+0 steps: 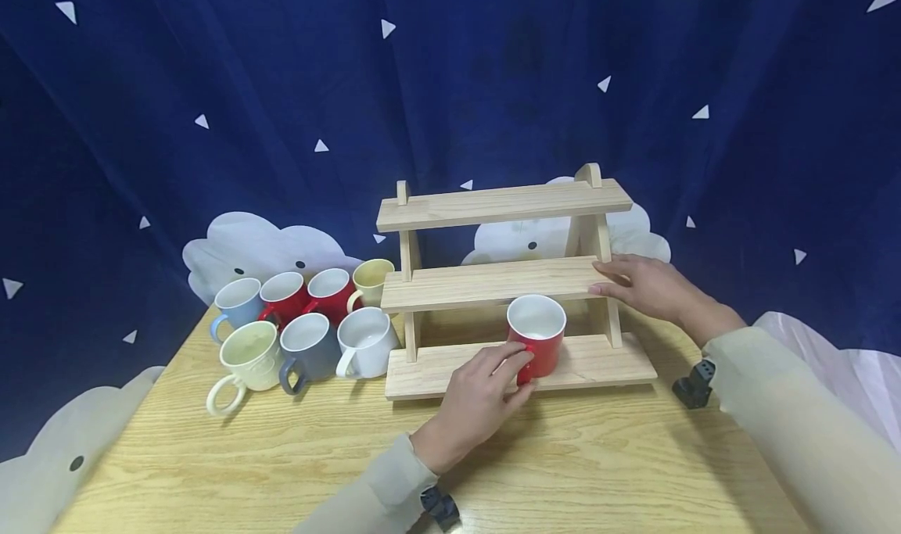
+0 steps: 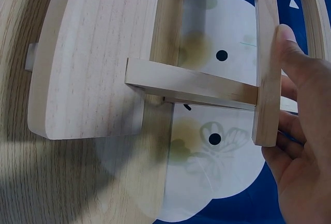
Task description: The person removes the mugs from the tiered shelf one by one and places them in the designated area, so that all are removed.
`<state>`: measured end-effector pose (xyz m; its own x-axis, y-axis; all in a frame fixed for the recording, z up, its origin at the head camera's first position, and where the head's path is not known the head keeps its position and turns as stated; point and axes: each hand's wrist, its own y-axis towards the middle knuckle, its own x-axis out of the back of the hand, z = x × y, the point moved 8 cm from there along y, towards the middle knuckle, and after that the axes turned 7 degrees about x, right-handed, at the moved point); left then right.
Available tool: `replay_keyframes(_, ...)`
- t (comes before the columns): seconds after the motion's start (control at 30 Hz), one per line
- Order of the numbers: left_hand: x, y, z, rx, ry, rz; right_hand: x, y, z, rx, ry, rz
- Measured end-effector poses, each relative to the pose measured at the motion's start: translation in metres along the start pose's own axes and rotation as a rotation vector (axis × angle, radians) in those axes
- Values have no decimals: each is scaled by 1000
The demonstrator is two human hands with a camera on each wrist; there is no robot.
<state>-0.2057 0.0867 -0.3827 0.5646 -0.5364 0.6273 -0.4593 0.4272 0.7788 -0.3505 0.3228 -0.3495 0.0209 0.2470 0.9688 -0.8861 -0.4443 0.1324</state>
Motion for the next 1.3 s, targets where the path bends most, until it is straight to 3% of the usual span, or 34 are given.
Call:
replay_keyframes(0.1,2,-3,9,35,-10,10,0,0,0,1,-3,3)
replay_keyframes(0.37,-1,-13,29,178,-130,113,0,0,0,8,1,0)
replay_keyframes(0.67,-3,-18,51,372,-375,200,0,0,1,16,-1,-13)
replay_keyframes(0.8,-3,-20,55,436,-433,234,0,1,1,16,-6,-14)
replay_keyframes(0.9,-3,-21,57,488,-466,247,0,1,0,16,-8,-14)
replay_keyframes(1.13,-3,-28,69,668,-732,204,1,1,0,17,-5,-19)
replay_keyframes(1.3,1,-36,79,794,-827,197,1,0,1,16,2,-20)
